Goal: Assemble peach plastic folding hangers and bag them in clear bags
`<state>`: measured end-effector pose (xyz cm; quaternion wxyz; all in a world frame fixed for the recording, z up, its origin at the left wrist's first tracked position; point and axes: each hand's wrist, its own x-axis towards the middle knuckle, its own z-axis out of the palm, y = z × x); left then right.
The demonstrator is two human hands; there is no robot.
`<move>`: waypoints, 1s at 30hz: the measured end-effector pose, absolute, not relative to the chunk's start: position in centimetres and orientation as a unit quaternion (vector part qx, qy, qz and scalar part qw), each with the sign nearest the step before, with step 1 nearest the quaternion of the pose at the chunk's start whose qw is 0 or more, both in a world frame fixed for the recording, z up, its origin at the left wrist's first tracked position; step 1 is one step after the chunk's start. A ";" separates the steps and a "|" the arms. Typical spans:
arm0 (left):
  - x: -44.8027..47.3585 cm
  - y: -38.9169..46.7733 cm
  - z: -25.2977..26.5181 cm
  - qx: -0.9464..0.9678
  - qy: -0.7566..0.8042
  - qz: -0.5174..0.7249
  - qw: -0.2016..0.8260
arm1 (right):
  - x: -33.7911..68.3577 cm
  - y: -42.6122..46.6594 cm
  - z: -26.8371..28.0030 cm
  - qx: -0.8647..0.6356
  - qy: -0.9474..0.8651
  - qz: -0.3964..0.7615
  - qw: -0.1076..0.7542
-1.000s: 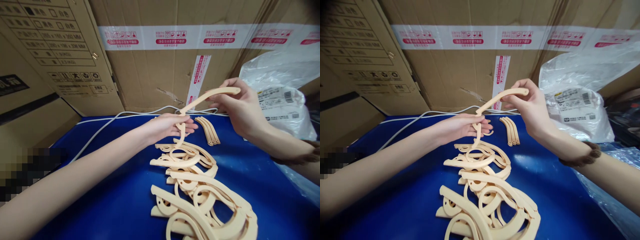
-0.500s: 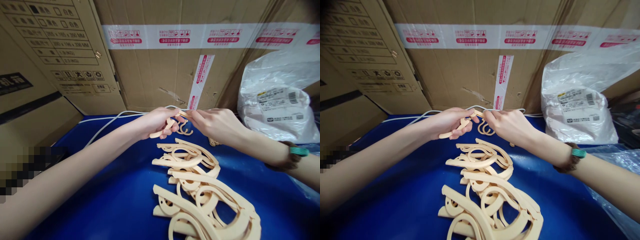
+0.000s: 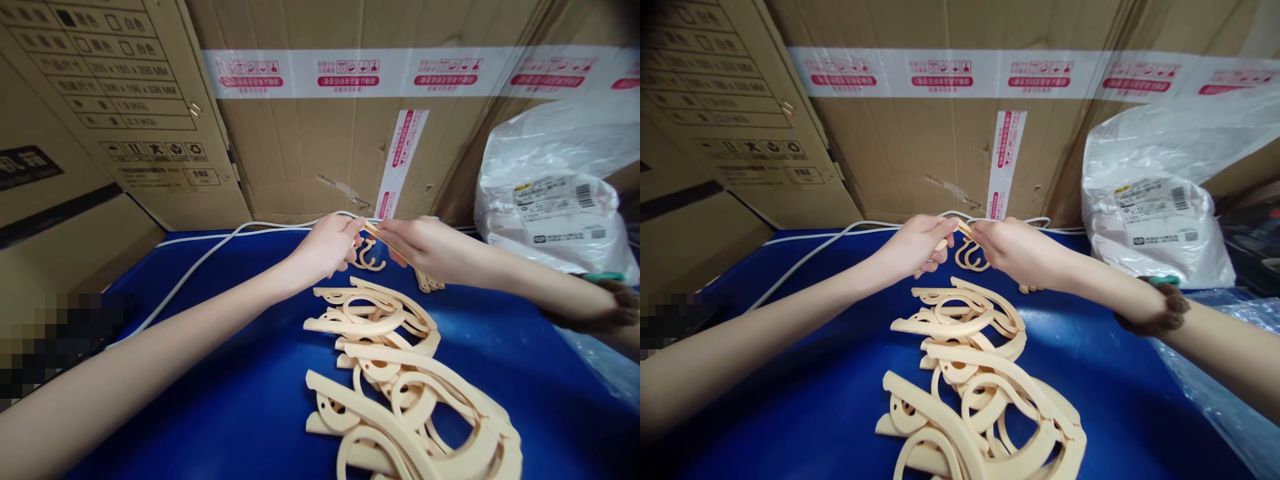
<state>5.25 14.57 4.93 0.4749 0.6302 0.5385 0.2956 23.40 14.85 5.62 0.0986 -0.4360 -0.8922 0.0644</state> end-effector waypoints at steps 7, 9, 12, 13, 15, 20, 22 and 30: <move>5.5 15.0 4.7 0.723 0.517 0.317 0.330 | 24.5 15.5 5.5 -0.464 -0.868 0.145 0.107; 5.0 15.2 4.8 0.770 0.493 0.322 0.246 | 25.6 16.4 5.2 -0.496 -0.841 0.180 0.119; 3.8 16.0 4.9 0.761 0.498 0.318 0.269 | 28.0 18.0 4.8 -0.548 -0.807 0.167 0.143; 3.3 16.5 5.0 0.742 0.510 0.308 0.307 | 28.8 18.4 4.8 -0.564 -0.798 0.150 0.152; 2.4 17.4 5.2 0.719 0.530 0.280 0.352 | 30.4 18.8 4.9 -0.592 -0.780 0.110 0.171; 0.2 19.4 4.6 0.748 0.531 0.212 0.337 | 32.9 17.8 4.9 -0.602 -0.771 0.037 0.205; -0.4 20.2 3.6 0.765 0.533 0.198 0.302 | 33.5 17.2 4.4 -0.590 -0.782 0.015 0.198; -1.7 20.5 0.1 0.828 0.512 0.210 0.087 | 35.1 15.2 0.6 -0.499 -0.859 -0.065 0.095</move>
